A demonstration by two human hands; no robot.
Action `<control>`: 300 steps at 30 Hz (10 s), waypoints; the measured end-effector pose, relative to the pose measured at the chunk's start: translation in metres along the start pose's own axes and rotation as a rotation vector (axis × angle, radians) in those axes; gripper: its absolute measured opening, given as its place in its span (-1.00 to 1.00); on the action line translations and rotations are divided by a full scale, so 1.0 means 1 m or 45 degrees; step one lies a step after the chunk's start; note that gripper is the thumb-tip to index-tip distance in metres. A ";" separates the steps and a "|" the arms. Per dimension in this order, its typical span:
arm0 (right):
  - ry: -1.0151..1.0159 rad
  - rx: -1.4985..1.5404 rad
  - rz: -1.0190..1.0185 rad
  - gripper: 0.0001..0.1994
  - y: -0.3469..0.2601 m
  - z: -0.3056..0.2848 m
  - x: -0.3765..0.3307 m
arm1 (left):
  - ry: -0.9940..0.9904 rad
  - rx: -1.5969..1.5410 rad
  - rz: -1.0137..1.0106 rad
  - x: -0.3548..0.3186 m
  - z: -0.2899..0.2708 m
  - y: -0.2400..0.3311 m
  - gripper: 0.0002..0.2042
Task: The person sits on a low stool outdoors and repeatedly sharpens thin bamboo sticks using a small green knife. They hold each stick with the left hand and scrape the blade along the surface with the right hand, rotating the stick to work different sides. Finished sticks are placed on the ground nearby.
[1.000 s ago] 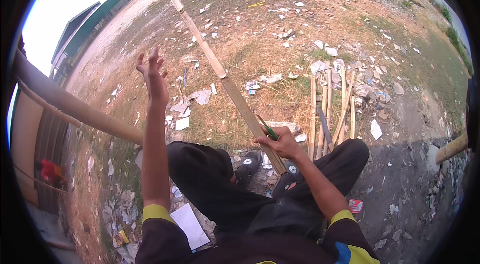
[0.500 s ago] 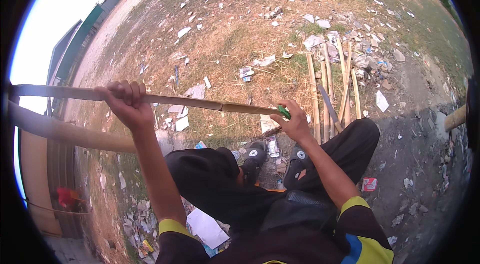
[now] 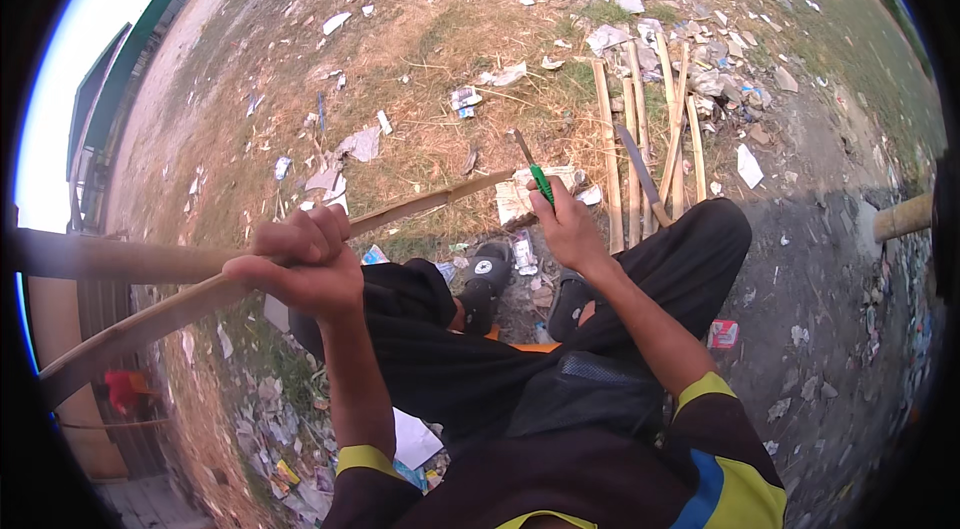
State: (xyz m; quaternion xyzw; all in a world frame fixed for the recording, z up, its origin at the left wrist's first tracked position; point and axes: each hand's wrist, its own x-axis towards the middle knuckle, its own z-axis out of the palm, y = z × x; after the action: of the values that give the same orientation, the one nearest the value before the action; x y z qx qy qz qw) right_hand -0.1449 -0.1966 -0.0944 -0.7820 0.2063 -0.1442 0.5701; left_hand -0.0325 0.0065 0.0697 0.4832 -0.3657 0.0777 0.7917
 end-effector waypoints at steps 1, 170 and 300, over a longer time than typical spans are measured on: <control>-0.024 0.001 -0.012 -0.70 -0.006 0.003 -0.002 | -0.035 -0.023 0.007 0.002 -0.002 -0.001 -0.41; -0.135 -0.680 -0.062 -0.45 0.049 0.072 0.022 | -0.007 -0.240 -0.093 -0.055 -0.013 -0.040 -0.69; -0.797 -0.919 0.316 -0.32 0.032 0.024 0.074 | 0.245 -0.219 -0.142 -0.056 -0.031 -0.038 -0.70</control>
State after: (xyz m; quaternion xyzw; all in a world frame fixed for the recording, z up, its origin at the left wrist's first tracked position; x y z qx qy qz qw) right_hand -0.0739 -0.2215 -0.1327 -0.9051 0.1534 0.2472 0.3102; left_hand -0.0388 0.0250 -0.0018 0.4234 -0.2661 0.0478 0.8647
